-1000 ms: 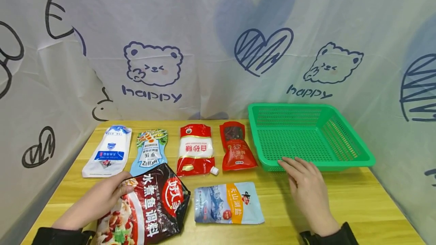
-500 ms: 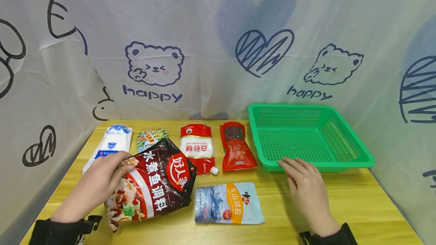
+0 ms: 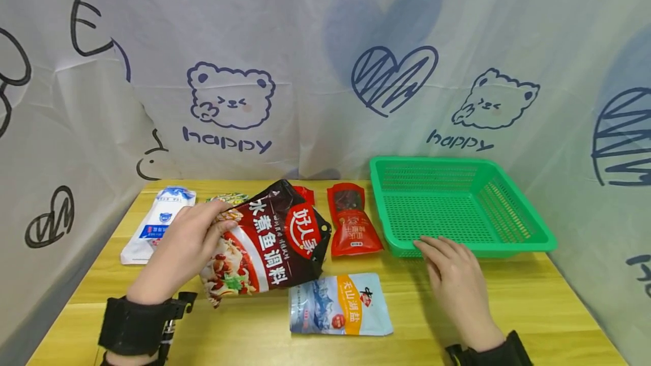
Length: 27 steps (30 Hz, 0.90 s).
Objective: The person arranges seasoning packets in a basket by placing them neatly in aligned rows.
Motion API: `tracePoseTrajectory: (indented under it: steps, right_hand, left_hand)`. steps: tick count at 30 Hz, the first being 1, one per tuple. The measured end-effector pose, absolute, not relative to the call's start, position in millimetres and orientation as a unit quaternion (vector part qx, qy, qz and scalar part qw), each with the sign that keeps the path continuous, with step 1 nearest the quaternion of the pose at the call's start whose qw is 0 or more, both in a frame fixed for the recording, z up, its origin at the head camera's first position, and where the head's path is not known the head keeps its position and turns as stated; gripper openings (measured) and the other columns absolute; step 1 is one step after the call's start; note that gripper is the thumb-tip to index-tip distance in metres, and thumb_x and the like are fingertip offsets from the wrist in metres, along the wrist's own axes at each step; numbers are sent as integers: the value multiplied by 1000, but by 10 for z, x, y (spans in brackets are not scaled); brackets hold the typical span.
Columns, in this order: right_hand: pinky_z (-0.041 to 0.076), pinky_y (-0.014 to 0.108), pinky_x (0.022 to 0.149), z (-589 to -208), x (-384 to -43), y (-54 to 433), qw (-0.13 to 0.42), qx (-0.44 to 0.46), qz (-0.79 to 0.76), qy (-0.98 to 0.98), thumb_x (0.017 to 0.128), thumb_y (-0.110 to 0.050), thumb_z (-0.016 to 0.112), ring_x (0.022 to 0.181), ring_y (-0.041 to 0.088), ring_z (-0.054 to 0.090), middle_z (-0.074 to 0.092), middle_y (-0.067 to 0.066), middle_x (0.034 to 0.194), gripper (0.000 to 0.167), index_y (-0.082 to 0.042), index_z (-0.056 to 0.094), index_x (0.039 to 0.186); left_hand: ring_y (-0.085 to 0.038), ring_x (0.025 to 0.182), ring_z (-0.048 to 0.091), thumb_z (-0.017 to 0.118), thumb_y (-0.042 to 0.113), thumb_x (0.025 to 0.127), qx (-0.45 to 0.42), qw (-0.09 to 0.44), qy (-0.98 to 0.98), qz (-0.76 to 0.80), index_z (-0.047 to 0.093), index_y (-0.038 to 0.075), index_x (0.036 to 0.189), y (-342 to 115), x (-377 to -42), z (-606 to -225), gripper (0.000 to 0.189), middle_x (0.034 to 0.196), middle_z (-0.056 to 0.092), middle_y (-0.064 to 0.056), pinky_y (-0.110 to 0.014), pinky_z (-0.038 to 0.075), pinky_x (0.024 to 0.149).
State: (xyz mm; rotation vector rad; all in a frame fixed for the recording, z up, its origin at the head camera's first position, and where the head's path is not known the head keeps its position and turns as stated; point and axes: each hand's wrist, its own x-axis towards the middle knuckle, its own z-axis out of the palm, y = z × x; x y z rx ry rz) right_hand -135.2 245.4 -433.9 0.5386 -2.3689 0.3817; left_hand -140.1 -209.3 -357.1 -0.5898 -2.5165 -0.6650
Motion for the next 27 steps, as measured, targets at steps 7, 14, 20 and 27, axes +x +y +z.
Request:
tracePoseTrajectory:
  steps: [7,14,20,27]
  right_hand:
    - [54,56,93,-4323,-1402,2460,341,211,155,-903,80,10,82,102,39,69,76,15,112,35,-4,79,111]
    - [55,54,90,-4306,-1468,2472,340,210,163,-902,82,8,82,96,37,70,76,15,107,30,-5,79,108]
    - [53,58,94,-4269,-1476,2442,326,205,170,-907,82,1,84,99,38,70,76,15,110,26,-5,79,107]
    - [51,59,99,-4184,-1444,2270,307,189,246,-900,93,-7,77,116,39,66,71,15,126,28,-3,75,120]
  left_hand:
    - [-31,97,67,72,10,96,-221,245,-903,-275,67,3,116,-1826,-1516,-3561,22,104,73,-12,-49,47,92]
    - [-26,91,65,71,15,98,-229,248,-896,-288,68,5,113,-1621,-1594,-3558,18,100,72,-8,-46,46,90]
    - [-26,94,66,71,16,97,-235,250,-888,-306,68,7,111,-1499,-1623,-3580,16,99,72,-6,-47,47,93]
    - [-28,97,67,73,19,96,-243,251,-882,-318,68,7,114,-1393,-1624,-3593,22,102,73,-8,-46,47,91]
